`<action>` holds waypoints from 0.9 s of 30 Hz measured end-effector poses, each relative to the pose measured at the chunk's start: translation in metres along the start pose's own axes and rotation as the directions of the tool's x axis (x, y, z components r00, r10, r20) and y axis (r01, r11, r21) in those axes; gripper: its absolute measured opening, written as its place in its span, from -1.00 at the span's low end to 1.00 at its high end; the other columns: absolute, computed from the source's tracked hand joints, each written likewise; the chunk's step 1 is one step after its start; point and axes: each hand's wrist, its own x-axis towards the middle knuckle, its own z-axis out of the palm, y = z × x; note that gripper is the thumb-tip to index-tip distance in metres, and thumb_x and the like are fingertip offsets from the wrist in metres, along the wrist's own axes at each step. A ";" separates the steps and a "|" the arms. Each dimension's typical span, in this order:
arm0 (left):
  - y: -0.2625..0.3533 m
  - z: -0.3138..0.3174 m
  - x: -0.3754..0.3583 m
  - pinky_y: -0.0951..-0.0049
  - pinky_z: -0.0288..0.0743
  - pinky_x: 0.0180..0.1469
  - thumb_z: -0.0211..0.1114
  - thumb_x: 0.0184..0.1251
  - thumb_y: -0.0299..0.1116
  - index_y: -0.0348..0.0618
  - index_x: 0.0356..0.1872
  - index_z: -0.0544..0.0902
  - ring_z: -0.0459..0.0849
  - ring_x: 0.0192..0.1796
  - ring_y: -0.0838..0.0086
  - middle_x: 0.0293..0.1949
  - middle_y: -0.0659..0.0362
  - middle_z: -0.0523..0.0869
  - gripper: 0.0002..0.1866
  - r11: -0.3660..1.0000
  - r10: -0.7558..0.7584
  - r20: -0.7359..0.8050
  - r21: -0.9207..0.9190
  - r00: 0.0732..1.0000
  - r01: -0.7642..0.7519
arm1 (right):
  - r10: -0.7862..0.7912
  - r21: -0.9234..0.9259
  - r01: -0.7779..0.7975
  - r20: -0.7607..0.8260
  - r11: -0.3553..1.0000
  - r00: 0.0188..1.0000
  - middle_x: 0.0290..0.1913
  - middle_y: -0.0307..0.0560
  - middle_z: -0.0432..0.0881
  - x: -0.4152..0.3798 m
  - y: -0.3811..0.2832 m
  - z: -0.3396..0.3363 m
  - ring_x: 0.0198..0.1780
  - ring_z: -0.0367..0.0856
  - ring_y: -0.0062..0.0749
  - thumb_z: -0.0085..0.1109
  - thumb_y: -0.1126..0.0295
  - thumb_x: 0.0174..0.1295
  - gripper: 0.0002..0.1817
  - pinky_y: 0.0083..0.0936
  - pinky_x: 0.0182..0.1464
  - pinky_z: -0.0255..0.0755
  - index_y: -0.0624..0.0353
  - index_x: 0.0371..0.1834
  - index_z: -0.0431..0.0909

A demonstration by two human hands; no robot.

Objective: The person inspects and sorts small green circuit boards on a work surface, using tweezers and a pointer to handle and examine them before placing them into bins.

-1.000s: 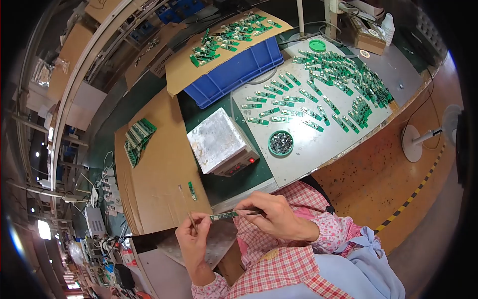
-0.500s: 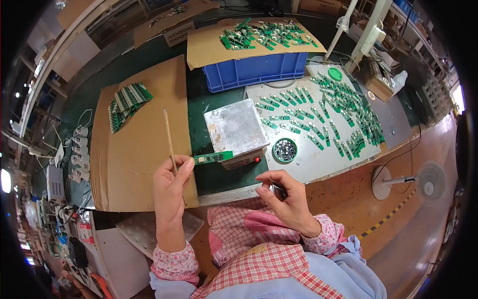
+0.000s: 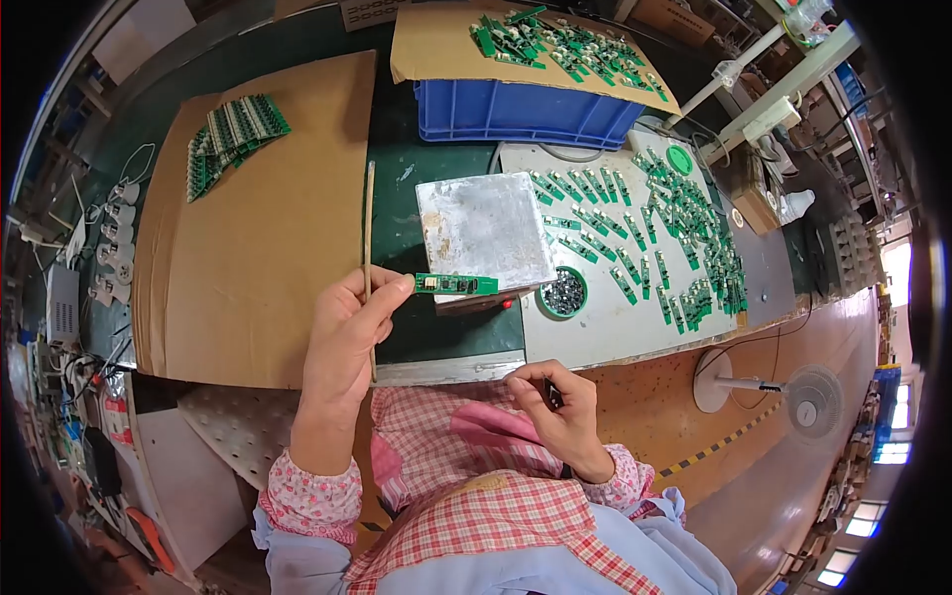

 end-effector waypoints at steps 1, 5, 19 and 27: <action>-0.001 -0.001 0.000 0.72 -0.05 -0.54 0.35 0.27 -0.38 -0.21 -0.37 0.60 0.16 -0.57 0.84 -0.56 0.45 0.38 -0.86 1.000 0.002 -0.001 0.005 1.000 -0.002 | -0.002 -0.002 0.002 0.001 1.000 1.000 -0.52 -0.29 0.57 0.000 0.000 0.000 -0.50 0.41 -0.80 0.18 0.54 0.30 -0.93 -0.78 -0.46 0.28 0.34 -0.24 0.59; -0.001 -0.003 0.000 0.72 -0.08 -0.54 0.35 0.27 -0.37 -0.20 -0.37 0.60 0.13 -0.57 0.85 -0.57 0.47 0.36 -0.86 0.999 -0.007 0.001 0.031 1.000 0.007 | 0.044 -0.007 -0.044 0.015 0.999 0.999 -0.48 -0.20 0.64 0.000 0.001 0.000 -0.49 0.50 -0.73 0.21 0.51 0.25 -0.91 -0.73 -0.41 0.37 0.29 -0.24 0.62; 0.003 -0.019 -0.012 0.66 0.00 -0.53 0.24 0.40 -0.13 -0.19 -0.37 0.63 0.18 -0.55 0.81 -0.58 0.46 0.35 -0.69 0.927 0.171 -0.189 0.363 0.967 -0.093 | 0.088 0.033 -0.089 0.028 0.996 0.996 -0.46 -0.18 0.67 -0.006 0.004 -0.001 -0.47 0.55 -0.71 0.22 0.51 0.22 -0.90 -0.70 -0.38 0.42 0.29 -0.23 0.63; -0.039 -0.083 -0.020 0.13 0.50 -0.25 0.37 0.19 -0.10 -0.19 -0.16 0.60 0.65 -0.26 0.07 -0.37 0.03 0.62 -0.63 0.255 0.479 -0.184 0.965 0.858 0.064 | 0.102 0.058 -0.107 0.076 0.993 0.992 -0.55 -0.25 0.60 -0.011 0.018 0.005 -0.50 0.43 -0.78 0.26 0.44 0.24 -0.87 -0.73 -0.43 0.36 0.27 -0.23 0.66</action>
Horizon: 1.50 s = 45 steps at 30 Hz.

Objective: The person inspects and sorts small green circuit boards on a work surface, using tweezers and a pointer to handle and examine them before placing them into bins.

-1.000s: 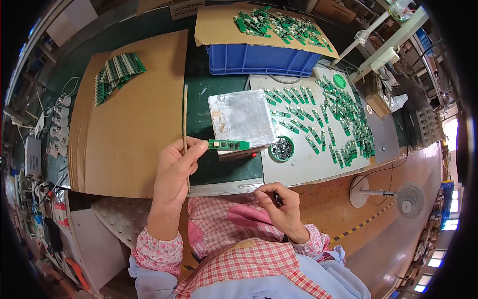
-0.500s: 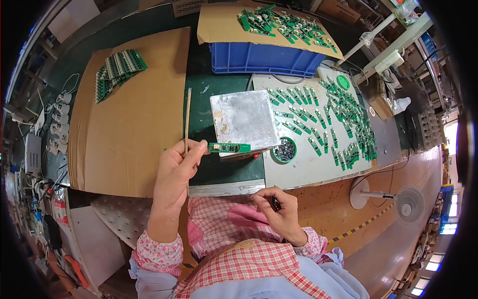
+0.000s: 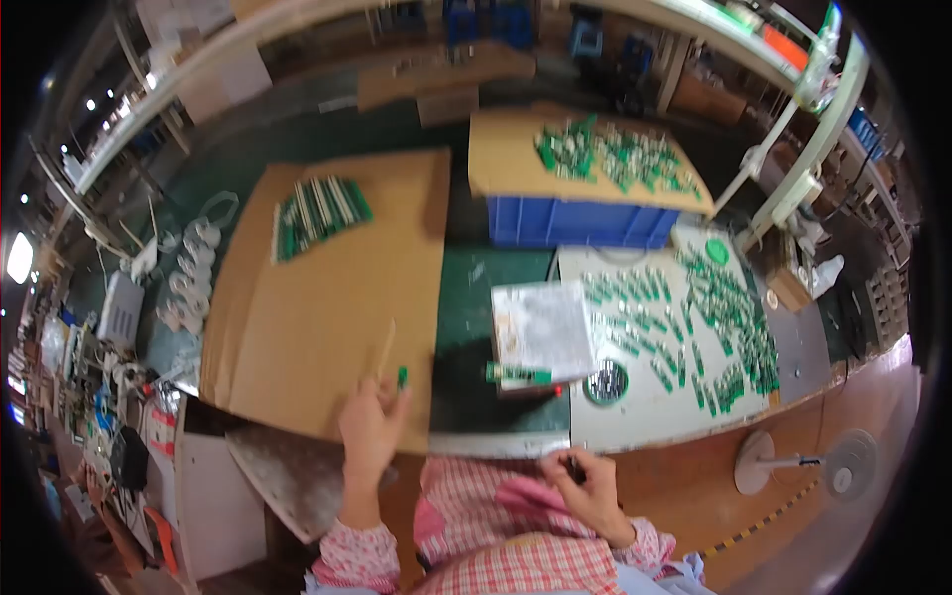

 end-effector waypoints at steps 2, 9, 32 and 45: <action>-0.002 0.012 0.002 0.09 0.52 -0.20 0.40 0.13 -0.19 -0.20 -0.16 0.57 0.64 -0.17 0.03 -0.19 -0.03 0.57 -0.64 0.997 -0.048 0.021 0.062 0.999 0.047 | -0.017 -0.091 0.020 0.026 0.996 1.000 -0.56 -0.28 0.59 0.003 -0.011 0.003 -0.53 0.38 -0.77 0.27 0.42 0.23 -0.87 -0.71 -0.47 0.32 0.26 -0.24 0.66; -0.013 0.023 0.004 0.08 0.54 -0.18 0.39 0.10 -0.33 -0.15 -0.21 0.56 0.64 -0.19 0.00 -0.14 -0.03 0.56 -0.74 0.997 -0.071 0.006 -0.005 0.997 0.071 | -0.048 -0.148 0.073 0.166 0.986 0.985 -0.31 0.11 0.66 0.001 -0.063 0.008 -0.27 0.64 -0.21 0.13 0.25 0.33 -0.71 -0.34 -0.20 0.47 0.26 -0.08 0.59; -0.033 -0.044 -0.077 0.44 0.54 -0.20 0.37 0.21 -0.33 -0.30 -0.28 0.64 0.68 -0.30 0.46 -0.31 0.09 0.73 -0.79 0.667 0.231 0.243 -0.745 0.942 0.028 | -0.082 0.004 0.083 0.216 0.997 0.973 -0.40 -0.22 0.64 0.022 -0.047 0.109 -0.38 0.54 -0.70 0.20 0.48 0.30 -0.90 -0.73 -0.26 0.41 0.30 -0.30 0.55; -0.188 -0.096 -0.124 0.64 0.11 -0.56 0.26 0.39 -0.15 -0.08 -0.61 0.51 0.25 -0.62 0.70 -0.65 0.39 0.36 -0.63 0.406 -0.908 -0.419 -0.857 -0.030 -0.317 | 0.017 0.086 -0.037 0.228 0.996 0.973 -0.38 -0.14 0.64 0.015 -0.032 0.105 -0.33 0.62 -0.59 0.18 0.49 0.31 -0.90 -0.69 -0.21 0.47 0.32 -0.27 0.54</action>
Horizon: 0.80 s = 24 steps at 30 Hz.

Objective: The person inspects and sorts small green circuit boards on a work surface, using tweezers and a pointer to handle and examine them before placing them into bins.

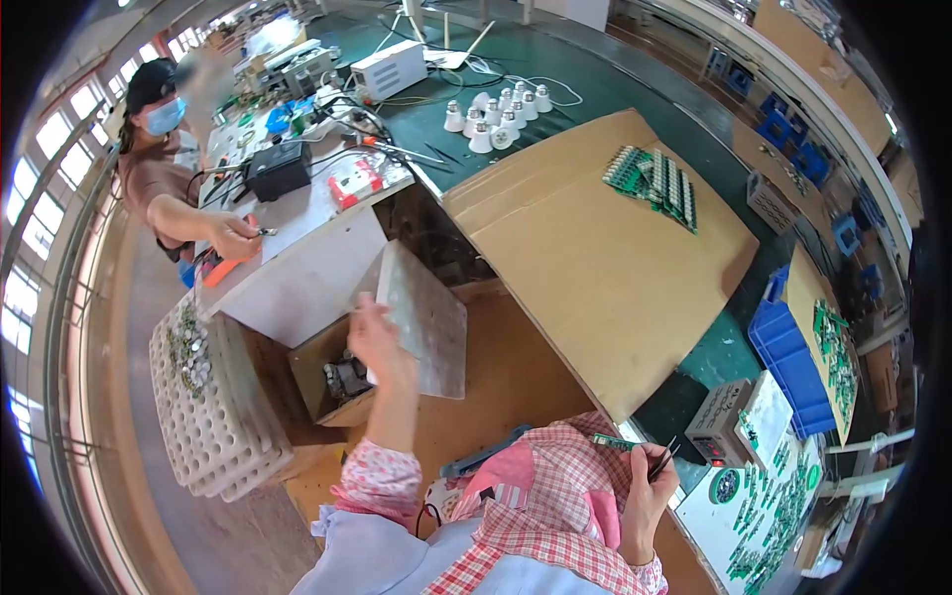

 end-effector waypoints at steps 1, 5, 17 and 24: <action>0.022 -0.007 0.017 0.61 0.09 -0.58 0.25 0.39 -0.13 -0.07 -0.57 0.47 0.22 -0.64 0.68 -0.66 0.38 0.30 -0.64 0.985 -0.094 -0.068 -0.153 0.993 0.083 | 0.006 0.004 -0.006 0.019 1.000 1.000 -0.37 -0.14 0.64 0.000 0.001 0.001 -0.33 0.62 -0.59 0.18 0.49 0.31 -0.91 -0.69 -0.21 0.47 0.32 -0.27 0.54; 0.062 -0.033 0.102 0.61 0.00 -0.55 0.35 0.27 0.01 -0.23 -0.19 0.57 0.10 -0.67 0.67 -0.62 0.40 0.32 -0.55 0.920 -0.139 -0.081 -0.380 0.987 0.098 | 0.024 -0.014 -0.022 0.080 1.000 0.996 -0.37 -0.14 0.64 -0.002 0.000 0.010 -0.33 0.61 -0.59 0.17 0.50 0.31 -0.90 -0.68 -0.20 0.47 0.33 -0.27 0.54; 0.053 -0.037 0.159 0.63 0.12 -0.41 0.36 0.31 -0.17 -0.14 -0.06 0.62 0.09 -0.69 0.72 -0.49 0.37 0.48 -0.69 0.630 -0.089 0.427 -0.676 0.900 0.383 | 0.019 -0.060 -0.012 0.110 0.998 0.994 -0.34 -0.10 0.64 -0.012 -0.013 0.021 -0.30 0.60 -0.56 0.14 0.50 0.31 -0.88 -0.64 -0.15 0.47 0.37 -0.25 0.53; 0.037 -0.051 0.140 0.60 0.16 -0.41 0.28 0.39 -0.16 -0.12 -0.09 0.60 0.14 -0.66 0.71 -0.46 0.36 0.52 -0.73 0.783 -0.136 0.503 -0.473 0.854 0.403 | 0.009 -0.051 -0.003 0.112 0.999 0.994 -0.40 -0.17 0.64 -0.014 -0.009 0.022 -0.38 0.53 -0.67 0.17 0.50 0.30 -0.90 -0.73 -0.26 0.39 0.35 -0.27 0.54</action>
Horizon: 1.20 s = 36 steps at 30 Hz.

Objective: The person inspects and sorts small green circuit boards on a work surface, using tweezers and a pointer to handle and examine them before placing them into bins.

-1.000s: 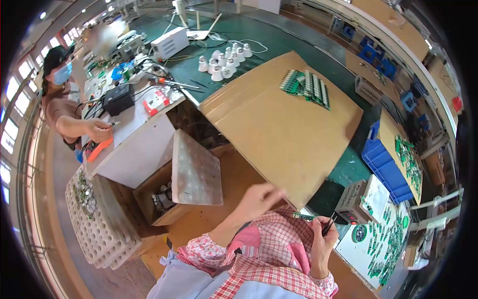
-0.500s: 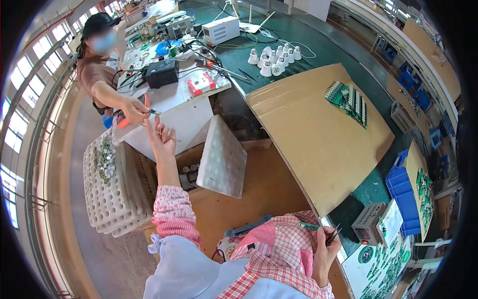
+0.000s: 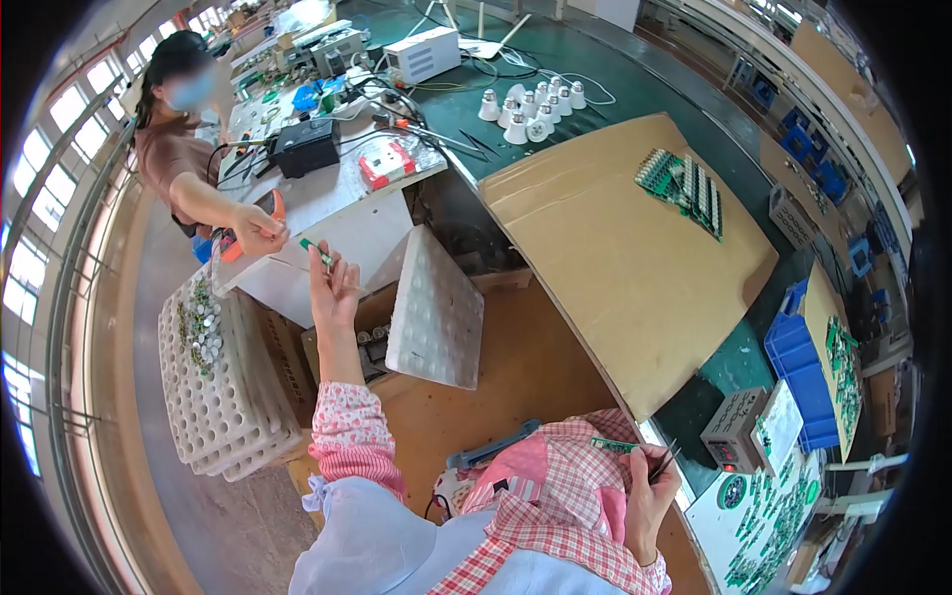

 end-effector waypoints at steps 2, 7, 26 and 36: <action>-0.015 0.014 -0.024 0.59 0.17 -0.42 0.24 0.42 -0.16 -0.13 -0.10 0.60 0.15 -0.65 0.71 -0.46 0.36 0.53 -0.75 0.997 -0.045 -0.073 0.063 0.996 0.049 | 0.015 -0.043 -0.016 -0.003 0.999 1.000 -0.42 -0.21 0.64 -0.002 0.002 -0.004 -0.43 0.45 -0.76 0.18 0.51 0.29 -0.91 -0.78 -0.34 0.31 0.33 -0.28 0.55; -0.064 0.036 -0.076 0.58 0.19 -0.42 0.17 0.47 -0.24 -0.13 -0.13 0.58 0.19 -0.62 0.72 -0.34 0.34 0.53 -0.81 0.933 -0.361 0.278 0.121 0.890 0.340 | 0.026 0.031 -0.026 0.008 0.999 1.000 -0.39 -0.21 0.67 -0.015 -0.005 -0.011 -0.44 0.45 -0.78 0.20 0.58 0.26 -0.94 -0.81 -0.38 0.29 0.34 -0.24 0.57; -0.349 0.227 -0.510 0.53 0.24 -0.48 0.40 0.22 -0.15 -0.29 -0.39 0.69 0.40 -0.52 0.67 -0.58 0.28 0.61 -0.67 0.558 -0.802 0.455 0.801 -0.386 -0.215 | 0.050 0.081 0.195 -0.986 0.977 0.160 -0.44 -0.28 0.63 -0.230 0.070 -0.206 -0.66 0.21 -0.89 0.18 0.43 0.33 -0.90 -0.80 -0.63 0.00 0.22 -0.21 0.56; -0.488 0.252 -0.607 0.33 0.46 -0.25 0.50 0.05 -0.14 -0.29 -0.46 0.70 0.63 -0.35 0.42 -0.44 0.10 0.71 -0.65 0.129 -0.986 0.084 0.928 -0.141 -0.350 | 0.187 0.210 0.266 -0.976 0.941 0.109 -0.34 -0.19 0.62 -0.256 0.092 -0.214 -0.29 0.59 -0.59 0.23 0.40 0.29 -0.84 -0.63 -0.14 0.43 0.29 -0.23 0.58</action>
